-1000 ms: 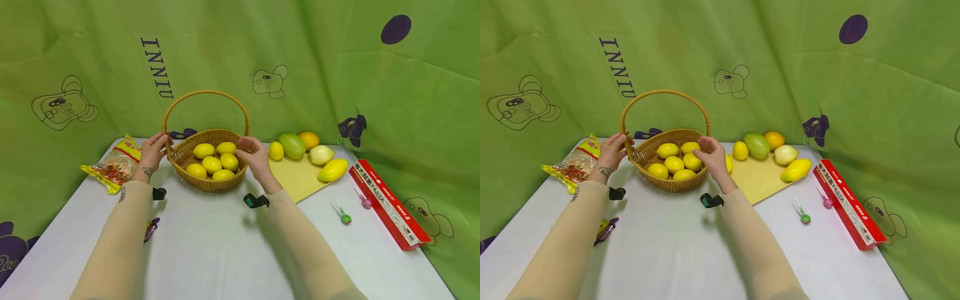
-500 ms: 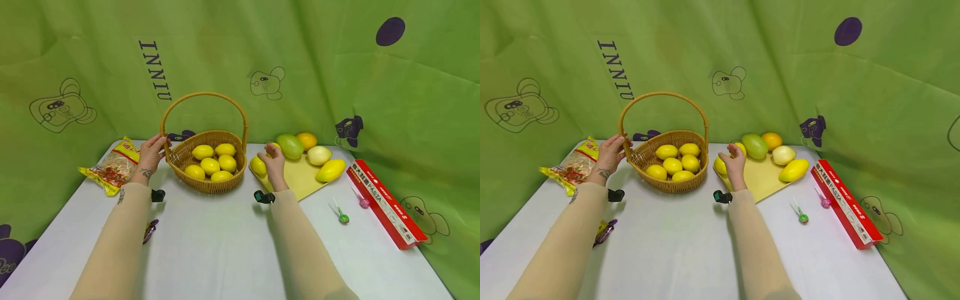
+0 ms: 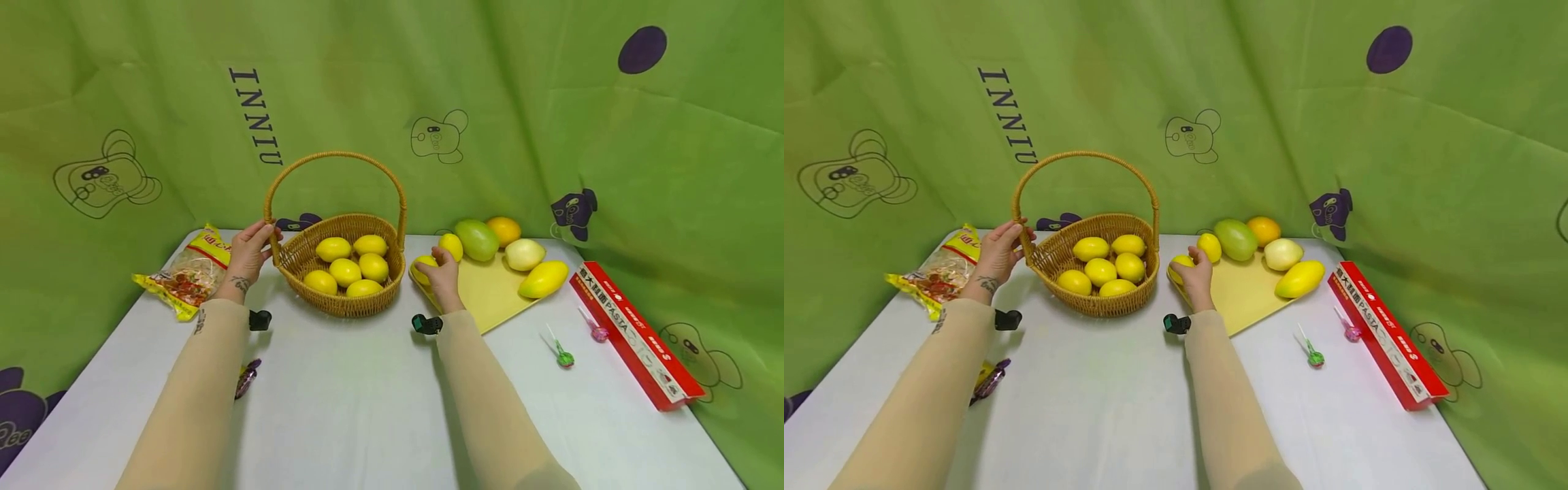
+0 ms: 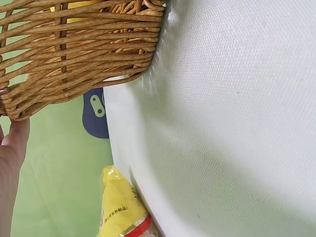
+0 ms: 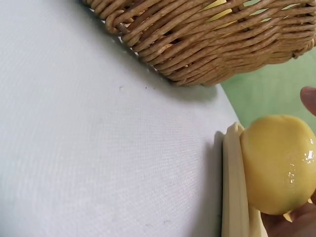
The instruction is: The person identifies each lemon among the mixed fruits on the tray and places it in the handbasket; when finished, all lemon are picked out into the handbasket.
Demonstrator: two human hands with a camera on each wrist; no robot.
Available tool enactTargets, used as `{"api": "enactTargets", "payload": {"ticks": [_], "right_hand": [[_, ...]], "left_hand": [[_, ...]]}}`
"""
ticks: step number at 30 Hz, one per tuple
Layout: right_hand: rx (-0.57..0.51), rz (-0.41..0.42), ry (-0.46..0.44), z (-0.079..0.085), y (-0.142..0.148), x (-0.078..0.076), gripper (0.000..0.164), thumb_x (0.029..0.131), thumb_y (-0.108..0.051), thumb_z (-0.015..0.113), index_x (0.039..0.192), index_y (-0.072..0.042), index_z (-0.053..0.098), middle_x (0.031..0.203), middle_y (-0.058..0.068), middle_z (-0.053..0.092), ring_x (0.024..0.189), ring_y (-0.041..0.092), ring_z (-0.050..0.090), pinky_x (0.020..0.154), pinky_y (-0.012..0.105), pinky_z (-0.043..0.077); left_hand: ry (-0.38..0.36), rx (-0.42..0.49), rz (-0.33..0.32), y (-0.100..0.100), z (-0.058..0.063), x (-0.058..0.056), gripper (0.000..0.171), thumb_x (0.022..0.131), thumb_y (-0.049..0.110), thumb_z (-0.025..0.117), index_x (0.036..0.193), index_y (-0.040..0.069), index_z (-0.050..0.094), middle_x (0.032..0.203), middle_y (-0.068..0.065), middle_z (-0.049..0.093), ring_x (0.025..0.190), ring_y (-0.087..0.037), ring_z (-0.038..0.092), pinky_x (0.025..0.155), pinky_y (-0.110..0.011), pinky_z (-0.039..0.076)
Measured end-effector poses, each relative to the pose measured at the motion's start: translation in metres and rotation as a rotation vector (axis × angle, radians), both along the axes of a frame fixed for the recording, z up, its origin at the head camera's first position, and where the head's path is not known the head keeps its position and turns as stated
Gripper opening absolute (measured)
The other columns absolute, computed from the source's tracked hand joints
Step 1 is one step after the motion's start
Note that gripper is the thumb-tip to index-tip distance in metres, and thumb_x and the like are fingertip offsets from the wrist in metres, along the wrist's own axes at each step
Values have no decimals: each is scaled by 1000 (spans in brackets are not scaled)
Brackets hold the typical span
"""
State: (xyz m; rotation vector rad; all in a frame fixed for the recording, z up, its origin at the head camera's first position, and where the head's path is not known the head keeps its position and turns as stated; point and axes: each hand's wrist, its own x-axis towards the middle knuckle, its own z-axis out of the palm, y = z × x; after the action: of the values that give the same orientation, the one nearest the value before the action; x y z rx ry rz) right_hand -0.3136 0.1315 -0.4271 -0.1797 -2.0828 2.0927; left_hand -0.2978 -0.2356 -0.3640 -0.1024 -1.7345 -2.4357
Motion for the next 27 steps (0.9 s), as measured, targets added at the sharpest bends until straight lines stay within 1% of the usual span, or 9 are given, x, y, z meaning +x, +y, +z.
{"api": "enactTargets", "payload": {"ticks": [4,9,12,16,18,20,21,25,27], "right_hand": [[38,10,-20,0,-1,0,61,75,2,69,130,3,44,137,21,42,127,27,39,108,37,31],[103,3,-62,-2,-2,0,62,73,3,70,130,1,45,137,16,42,126,27,38,109,38,29],[128,3,-86,-3,0,0,62,73,2,70,130,-1,46,138,14,42,127,26,37,109,39,28],[115,7,-96,0,5,0,61,74,1,69,131,-3,47,138,12,43,124,24,39,107,39,32],[100,16,-65,6,8,0,59,75,2,67,130,-1,47,136,14,44,121,25,41,104,39,35],[94,33,-23,15,12,1,58,75,2,66,130,1,47,135,15,46,118,26,43,101,39,38],[85,45,-8,21,13,2,58,76,3,65,131,2,46,134,16,46,116,26,44,99,38,39],[53,97,41,44,17,10,56,77,5,63,130,2,46,130,15,47,108,22,46,88,30,43],[31,123,57,54,17,14,55,77,6,62,130,1,46,128,13,48,104,20,47,83,25,44]], "left_hand": [[10,-4,1,0,0,0,36,89,21,63,120,4,61,86,4,67,86,-10,61,76,-23,52],[27,4,-1,2,0,1,31,89,19,62,117,5,63,86,3,67,86,-10,61,74,-23,53],[27,1,3,2,1,2,24,89,19,62,110,9,67,86,3,67,86,-11,61,75,-24,53],[22,-4,-4,2,1,3,18,89,20,62,105,14,69,86,3,67,87,-12,60,77,-25,52],[21,-3,-6,2,0,2,22,89,20,62,109,11,68,86,3,67,87,-12,60,77,-25,52],[20,1,-6,1,1,2,21,89,20,63,107,12,68,86,3,68,87,-12,60,77,-25,52],[17,5,-3,1,1,2,26,88,21,63,111,8,66,86,3,68,87,-12,60,76,-25,52],[11,9,-3,0,1,1,23,87,21,65,108,12,68,86,3,68,87,-11,60,76,-25,52],[11,7,-3,0,1,1,28,87,21,64,112,8,66,86,3,68,87,-11,60,77,-25,52]]}}
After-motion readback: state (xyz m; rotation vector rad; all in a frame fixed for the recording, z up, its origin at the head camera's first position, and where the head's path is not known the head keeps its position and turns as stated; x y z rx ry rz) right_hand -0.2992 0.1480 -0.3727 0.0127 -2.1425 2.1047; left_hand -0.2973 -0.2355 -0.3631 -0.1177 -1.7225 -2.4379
